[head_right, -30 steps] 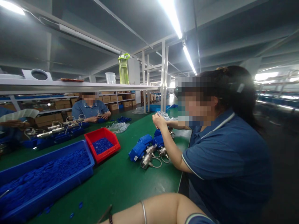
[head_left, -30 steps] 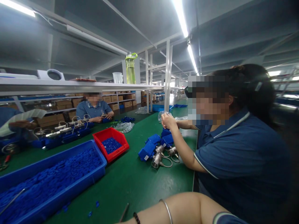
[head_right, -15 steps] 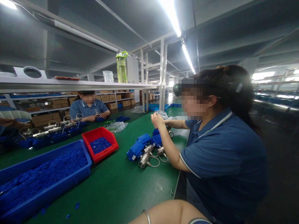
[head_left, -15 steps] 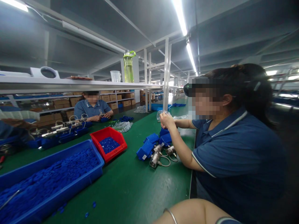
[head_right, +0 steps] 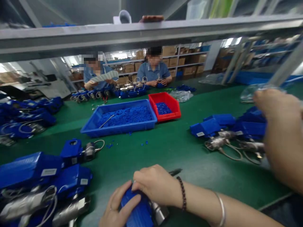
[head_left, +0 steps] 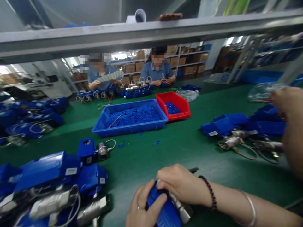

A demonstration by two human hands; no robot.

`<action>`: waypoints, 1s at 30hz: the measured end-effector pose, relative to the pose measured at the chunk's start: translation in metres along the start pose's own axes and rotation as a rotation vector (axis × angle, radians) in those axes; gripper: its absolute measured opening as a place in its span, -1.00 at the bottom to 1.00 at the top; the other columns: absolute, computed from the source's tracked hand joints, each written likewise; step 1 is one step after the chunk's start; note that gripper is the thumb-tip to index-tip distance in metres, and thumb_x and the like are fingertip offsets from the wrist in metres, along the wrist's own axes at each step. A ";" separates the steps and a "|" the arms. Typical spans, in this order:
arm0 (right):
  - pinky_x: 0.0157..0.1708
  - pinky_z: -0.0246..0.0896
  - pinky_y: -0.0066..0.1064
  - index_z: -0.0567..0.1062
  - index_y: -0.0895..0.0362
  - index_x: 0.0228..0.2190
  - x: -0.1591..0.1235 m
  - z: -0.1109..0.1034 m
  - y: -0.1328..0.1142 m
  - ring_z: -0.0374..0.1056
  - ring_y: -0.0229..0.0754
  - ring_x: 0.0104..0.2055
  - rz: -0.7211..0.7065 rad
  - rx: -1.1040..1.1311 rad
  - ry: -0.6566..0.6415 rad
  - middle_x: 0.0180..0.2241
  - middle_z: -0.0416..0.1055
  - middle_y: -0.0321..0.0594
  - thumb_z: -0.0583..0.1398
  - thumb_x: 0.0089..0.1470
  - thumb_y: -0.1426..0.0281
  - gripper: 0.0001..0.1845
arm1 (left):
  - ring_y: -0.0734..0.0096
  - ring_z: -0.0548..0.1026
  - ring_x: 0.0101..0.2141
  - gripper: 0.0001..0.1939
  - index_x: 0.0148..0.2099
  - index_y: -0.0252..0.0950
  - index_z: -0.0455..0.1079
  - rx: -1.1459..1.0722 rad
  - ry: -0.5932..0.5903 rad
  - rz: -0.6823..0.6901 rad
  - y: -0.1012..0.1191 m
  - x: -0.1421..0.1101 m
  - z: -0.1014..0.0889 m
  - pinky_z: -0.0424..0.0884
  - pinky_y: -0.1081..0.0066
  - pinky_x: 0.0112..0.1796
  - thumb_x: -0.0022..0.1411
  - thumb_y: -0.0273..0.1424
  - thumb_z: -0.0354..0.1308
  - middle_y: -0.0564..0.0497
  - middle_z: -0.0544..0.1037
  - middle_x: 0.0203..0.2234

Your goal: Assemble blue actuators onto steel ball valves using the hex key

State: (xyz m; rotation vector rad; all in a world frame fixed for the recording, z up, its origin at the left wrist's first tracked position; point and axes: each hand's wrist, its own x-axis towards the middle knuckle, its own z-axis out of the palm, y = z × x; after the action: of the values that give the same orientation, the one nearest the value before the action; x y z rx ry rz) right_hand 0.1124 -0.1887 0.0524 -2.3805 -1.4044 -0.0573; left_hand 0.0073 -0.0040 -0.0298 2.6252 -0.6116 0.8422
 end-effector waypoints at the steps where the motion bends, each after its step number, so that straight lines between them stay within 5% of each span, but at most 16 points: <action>1: -0.54 -0.04 -0.46 0.34 0.14 -0.47 -0.002 0.002 0.001 0.26 -0.29 -0.53 -0.038 0.011 0.053 -0.55 0.35 -0.30 -0.07 0.36 0.27 -0.60 | 0.16 0.41 0.01 -0.49 0.13 0.03 0.28 -0.015 -0.012 0.050 0.000 0.002 -0.002 0.51 0.27 -0.13 0.13 -0.39 0.21 -0.02 0.29 0.13; 4: -0.57 -0.07 -0.43 0.31 0.13 -0.53 -0.007 0.003 -0.001 0.17 -0.29 -0.59 -0.131 -0.008 0.185 -0.61 0.27 -0.31 -0.28 0.39 0.21 -0.40 | 0.10 0.37 0.05 -0.50 0.13 -0.03 0.29 -0.086 -0.071 0.046 0.004 0.011 -0.006 0.48 0.23 -0.12 0.12 -0.22 0.21 -0.10 0.14 0.22; 11: -0.57 -0.06 -0.39 0.30 0.13 -0.53 -0.011 0.001 -0.010 0.17 -0.29 -0.59 -0.181 -0.099 0.244 -0.61 0.26 -0.31 -0.25 0.40 0.28 -0.44 | 0.02 0.42 -0.03 -0.24 0.10 -0.08 0.31 -0.108 -0.024 0.006 0.015 0.017 -0.014 0.51 0.17 -0.20 -0.10 0.17 0.21 -0.18 0.13 0.21; 19: -0.61 0.01 -0.44 0.27 0.13 -0.53 -0.013 0.004 -0.016 0.23 -0.31 -0.62 -0.016 -0.006 0.180 -0.62 0.28 -0.32 -0.33 0.38 0.19 -0.38 | -0.03 0.40 -0.01 -0.18 0.09 -0.18 0.31 -0.121 -0.123 -0.026 0.017 0.023 -0.019 0.48 0.09 -0.11 -0.22 0.03 0.33 -0.18 0.39 0.06; 23: -0.49 0.23 -0.44 0.37 0.13 -0.41 -0.023 0.004 -0.015 0.37 -0.23 -0.47 0.087 0.030 0.092 -0.48 0.42 -0.24 -0.19 0.37 0.28 -0.54 | -0.03 0.44 -0.05 -0.25 0.01 -0.20 0.33 -0.143 -0.117 -0.046 0.019 0.028 -0.024 0.50 0.06 -0.15 -0.30 -0.12 0.37 -0.17 0.43 0.01; 27: -0.23 0.44 -0.34 0.31 0.13 0.00 -0.069 0.016 -0.005 0.46 -0.12 -0.15 0.237 -0.009 0.245 -0.13 0.48 -0.09 -0.10 0.31 0.38 -0.68 | -0.03 0.45 -0.06 -0.32 -0.04 -0.21 0.31 -0.162 -0.094 -0.065 0.024 0.033 -0.029 0.52 0.07 -0.19 -0.28 -0.22 0.36 -0.19 0.44 0.00; 30: -0.28 0.50 -0.36 0.16 0.03 0.16 -0.117 0.029 -0.010 0.49 -0.09 -0.19 0.327 -0.064 0.394 -0.11 0.48 -0.12 -0.04 0.27 0.35 -0.57 | -0.07 0.44 -0.06 -0.33 -0.06 -0.20 0.29 -0.173 -0.114 -0.118 0.028 0.034 -0.030 0.52 0.01 -0.21 -0.31 -0.28 0.36 -0.19 0.45 0.00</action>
State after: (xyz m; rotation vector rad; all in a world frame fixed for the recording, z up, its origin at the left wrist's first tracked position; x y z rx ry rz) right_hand 0.0408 -0.2720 0.0027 -2.4455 -0.8383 -0.4615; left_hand 0.0047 -0.0259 0.0193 2.5351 -0.5273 0.5814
